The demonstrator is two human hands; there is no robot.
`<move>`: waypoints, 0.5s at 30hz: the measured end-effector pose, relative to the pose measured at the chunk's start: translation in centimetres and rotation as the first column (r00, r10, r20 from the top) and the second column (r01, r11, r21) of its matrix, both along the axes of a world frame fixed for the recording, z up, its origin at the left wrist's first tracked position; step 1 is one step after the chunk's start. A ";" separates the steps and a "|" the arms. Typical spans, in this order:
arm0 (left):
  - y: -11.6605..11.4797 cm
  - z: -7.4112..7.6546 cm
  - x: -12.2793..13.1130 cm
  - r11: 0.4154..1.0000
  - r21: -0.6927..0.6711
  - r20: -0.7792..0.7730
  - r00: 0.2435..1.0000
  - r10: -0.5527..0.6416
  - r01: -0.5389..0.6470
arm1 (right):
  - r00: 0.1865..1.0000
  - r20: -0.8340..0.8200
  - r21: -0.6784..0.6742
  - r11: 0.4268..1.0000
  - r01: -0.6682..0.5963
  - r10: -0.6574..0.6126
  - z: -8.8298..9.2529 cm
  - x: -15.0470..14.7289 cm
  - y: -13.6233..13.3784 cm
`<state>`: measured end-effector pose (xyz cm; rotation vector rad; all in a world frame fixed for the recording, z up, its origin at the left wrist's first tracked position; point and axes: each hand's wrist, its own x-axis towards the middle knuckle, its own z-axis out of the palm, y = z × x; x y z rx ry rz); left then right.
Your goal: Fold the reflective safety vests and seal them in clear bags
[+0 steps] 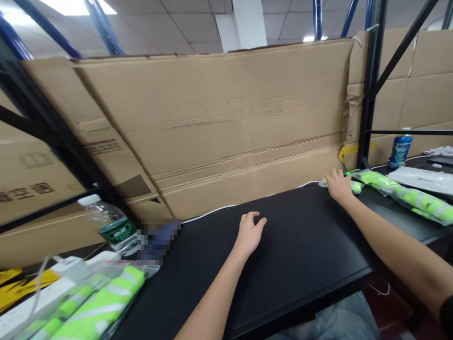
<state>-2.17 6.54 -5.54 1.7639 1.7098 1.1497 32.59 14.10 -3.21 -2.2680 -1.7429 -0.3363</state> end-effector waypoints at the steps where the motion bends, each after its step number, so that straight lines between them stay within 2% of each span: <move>1: -0.2 0.3 0.1 1.000 0.012 -0.002 1.000 -0.008 0.008 | 1.000 0.011 -0.023 1.000 -0.021 0.021 -0.2 0.6 0.1; 6: -2.4 2.4 1.4 0.993 0.091 -0.003 0.998 -0.069 0.069 | 0.999 0.052 -0.130 0.991 0.013 -0.007 -1.0 2.9 1.1; 10: -7.5 4.3 2.3 0.983 0.140 -0.045 0.992 -0.115 0.121 | 0.998 0.030 -0.173 0.983 0.065 -0.061 -1.2 2.6 1.8; 11: -9.1 4.8 2.1 0.976 0.161 -0.085 0.987 -0.134 0.146 | 0.997 0.015 -0.179 0.981 0.078 -0.077 -1.3 2.7 2.0; 13: -12.1 5.5 0.9 0.952 0.230 -0.274 0.952 -0.138 0.204 | 0.994 -0.017 -0.179 0.979 0.099 -0.104 -1.4 3.0 2.3; 15: -14.4 6.2 -1.9 0.950 0.271 -0.467 0.884 -0.010 0.154 | 0.994 -0.037 -0.163 0.982 0.091 -0.098 -1.7 3.6 2.5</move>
